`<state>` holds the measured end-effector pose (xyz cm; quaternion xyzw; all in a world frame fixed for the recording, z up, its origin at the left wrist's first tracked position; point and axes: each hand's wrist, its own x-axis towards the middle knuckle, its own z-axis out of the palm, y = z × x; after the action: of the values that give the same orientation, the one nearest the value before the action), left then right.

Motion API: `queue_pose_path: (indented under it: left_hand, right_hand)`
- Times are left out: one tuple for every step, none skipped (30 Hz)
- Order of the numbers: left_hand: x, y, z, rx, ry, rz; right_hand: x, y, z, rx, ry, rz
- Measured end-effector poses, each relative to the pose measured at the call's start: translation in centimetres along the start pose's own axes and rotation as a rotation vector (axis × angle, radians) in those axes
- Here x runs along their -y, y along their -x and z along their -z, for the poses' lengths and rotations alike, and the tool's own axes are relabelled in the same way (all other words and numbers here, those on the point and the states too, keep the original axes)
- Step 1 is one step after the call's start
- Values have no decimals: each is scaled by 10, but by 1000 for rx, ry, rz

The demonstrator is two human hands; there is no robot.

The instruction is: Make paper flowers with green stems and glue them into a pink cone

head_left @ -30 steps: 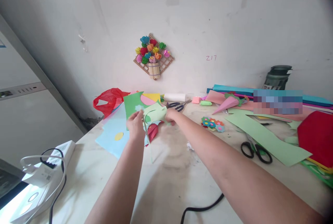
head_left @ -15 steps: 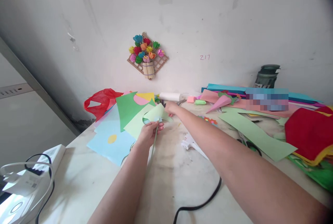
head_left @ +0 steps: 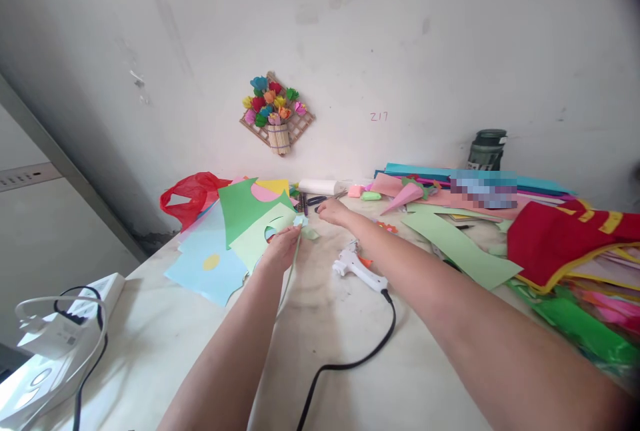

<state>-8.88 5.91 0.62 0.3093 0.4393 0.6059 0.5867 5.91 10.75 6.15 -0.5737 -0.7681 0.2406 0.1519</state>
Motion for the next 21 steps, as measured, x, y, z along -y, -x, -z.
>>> queue_pose_path:
  left_hand:
    - [-1, -4, -3, -7, 5, -26]
    - [-3, -8, -6, -20, 15, -54]
    - [-4, -12, -9, -43, 28, -79]
    - [-4, -16, -11, -69, 45, -103]
    - [-4, -19, -14, -96, 61, -125]
    - [-4, -21, -15, -120, 75, -141]
    - [-2, -23, -16, -135, 82, -143]
    - [-1, -24, -17, -140, 80, -132]
    - [2, -23, -16, -138, 72, -108]
    - [4, -22, -16, -131, 60, -79]
    - [6, -20, -14, -122, 46, -52]
    - [7, -18, -13, -111, 32, -29]
    - [8, -14, -11, -98, 16, -15]
    - [8, -10, -10, -78, 1, 1]
    - [7, -6, -8, -41, -15, 28]
    - [7, -2, -7, 10, -32, 66]
    - [6, 3, -7, 64, -50, 111]
    - [6, 7, -8, 115, -72, 157]
    - [5, 11, -9, 154, -95, 192]
    - [5, 13, -11, 172, -122, 205]
    - [4, 15, -13, 164, -154, 187]
  right_hand:
    - [-1, 4, 1, -8, -4, -1]
    - [-3, 8, 1, -7, -16, -3]
    - [-5, 13, 2, 4, -31, -10]
    - [-8, 18, 3, 21, -45, -24]
    - [-10, 22, 5, 38, -55, -42]
    - [-14, 26, 7, 52, -59, -62]
    - [-17, 30, 10, 62, -52, -82]
    - [-20, 35, 14, 68, -37, -95]
    - [-23, 40, 19, 77, -22, -104]
    - [-26, 45, 23, 95, -5, -103]
    - [-28, 52, 28, 123, 7, -86]
    - [-30, 59, 32, 173, 24, -90]
    - [-30, 68, 35, 204, 54, -89]
    - [-30, 77, 38, 212, 104, -87]
    - [-29, 86, 40, 216, 161, -81]
    - [-27, 96, 41, 215, 206, -77]
    - [-25, 105, 41, 219, 254, -78]
    - [-23, 113, 41, 226, 308, -73]
    - [-20, 121, 40, 234, 367, -72]
    - [-18, 129, 38, 227, 427, -68]
    - [-17, 135, 36, 201, 484, -65]
